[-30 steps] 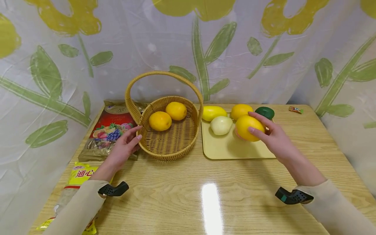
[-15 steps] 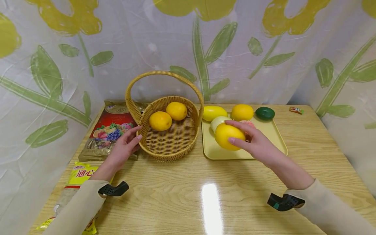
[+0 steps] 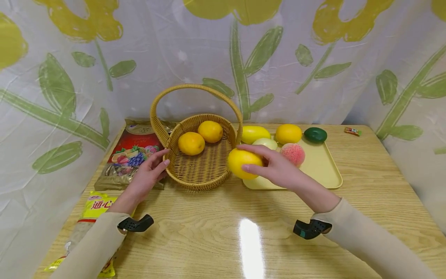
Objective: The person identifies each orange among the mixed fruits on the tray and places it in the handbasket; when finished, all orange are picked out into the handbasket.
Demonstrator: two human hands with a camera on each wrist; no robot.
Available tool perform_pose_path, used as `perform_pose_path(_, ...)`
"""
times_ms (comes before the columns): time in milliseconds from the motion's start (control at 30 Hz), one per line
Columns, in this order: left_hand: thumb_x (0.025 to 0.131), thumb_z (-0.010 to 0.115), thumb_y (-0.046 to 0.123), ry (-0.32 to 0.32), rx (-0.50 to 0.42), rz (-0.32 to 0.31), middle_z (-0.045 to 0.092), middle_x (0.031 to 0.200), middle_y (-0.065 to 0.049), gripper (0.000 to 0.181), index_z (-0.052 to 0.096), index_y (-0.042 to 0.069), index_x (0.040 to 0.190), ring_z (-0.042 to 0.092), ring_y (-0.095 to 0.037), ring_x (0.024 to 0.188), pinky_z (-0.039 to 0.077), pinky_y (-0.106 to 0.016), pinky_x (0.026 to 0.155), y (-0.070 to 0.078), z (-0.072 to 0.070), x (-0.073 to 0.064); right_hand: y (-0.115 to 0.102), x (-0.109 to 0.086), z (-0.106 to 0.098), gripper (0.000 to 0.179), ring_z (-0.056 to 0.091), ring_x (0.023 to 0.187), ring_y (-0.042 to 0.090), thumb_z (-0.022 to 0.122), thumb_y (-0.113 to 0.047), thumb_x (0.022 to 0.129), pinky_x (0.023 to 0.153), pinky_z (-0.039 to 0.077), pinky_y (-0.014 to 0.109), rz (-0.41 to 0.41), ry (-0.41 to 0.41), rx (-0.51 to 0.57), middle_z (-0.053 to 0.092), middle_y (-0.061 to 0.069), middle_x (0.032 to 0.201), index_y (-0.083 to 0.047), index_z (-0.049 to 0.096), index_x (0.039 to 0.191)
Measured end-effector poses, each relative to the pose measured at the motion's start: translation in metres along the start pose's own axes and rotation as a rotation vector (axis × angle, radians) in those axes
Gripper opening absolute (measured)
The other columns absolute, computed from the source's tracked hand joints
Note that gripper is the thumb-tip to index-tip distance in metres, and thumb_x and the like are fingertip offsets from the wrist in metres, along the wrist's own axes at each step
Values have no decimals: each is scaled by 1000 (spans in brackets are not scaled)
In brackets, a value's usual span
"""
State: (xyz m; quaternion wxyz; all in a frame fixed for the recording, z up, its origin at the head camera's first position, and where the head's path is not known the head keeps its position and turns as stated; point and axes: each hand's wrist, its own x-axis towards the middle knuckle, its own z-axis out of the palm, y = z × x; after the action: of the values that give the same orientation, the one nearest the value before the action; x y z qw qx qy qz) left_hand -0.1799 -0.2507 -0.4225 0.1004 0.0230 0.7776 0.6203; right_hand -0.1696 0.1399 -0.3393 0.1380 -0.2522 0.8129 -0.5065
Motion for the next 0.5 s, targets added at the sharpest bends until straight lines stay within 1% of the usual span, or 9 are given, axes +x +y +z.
perform_pose_path(100,102,50,37,0,1,4,25,159,-10,61,28,15,155,31,-31,142,36,-47,107,0,0,0,-3,15,2,51,54,112,18,66,-41,93,95,46,40,-7,-25,-61,53,-9,135,-37,50,142)
perform_pose_path(167,102,50,37,1,5,5,24,159,-11,62,28,15,155,31,-31,142,36,-46,107,1,0,-1,-6,27,4,52,55,109,18,65,-41,94,93,47,39,-30,-46,-94,55,-7,132,-35,50,143)
perform_pose_path(233,102,50,38,1,2,5,24,160,-11,62,28,14,155,31,-31,142,36,-46,106,1,0,-1,-10,38,7,52,55,107,17,65,-40,94,92,48,37,-64,-62,-149,57,-6,130,-31,51,143)
perform_pose_path(367,102,51,37,-4,-12,9,25,159,-12,62,28,13,155,32,-32,141,37,-46,106,0,0,0,-15,61,16,52,52,117,17,65,-35,95,100,43,36,-147,-123,-267,56,-2,135,-21,52,143)
perform_pose_path(433,102,51,37,-5,-16,11,25,159,-12,62,28,13,155,32,-32,141,37,-46,106,-1,0,1,-18,71,19,53,48,125,18,65,-36,95,106,39,37,-162,-161,-321,53,0,140,-19,52,144)
perform_pose_path(500,102,50,36,-6,-18,12,25,159,-13,62,27,13,155,32,-33,141,37,-46,106,0,0,1,-22,82,22,53,45,129,20,64,-38,95,108,36,39,-161,-201,-369,52,1,143,-20,51,144)
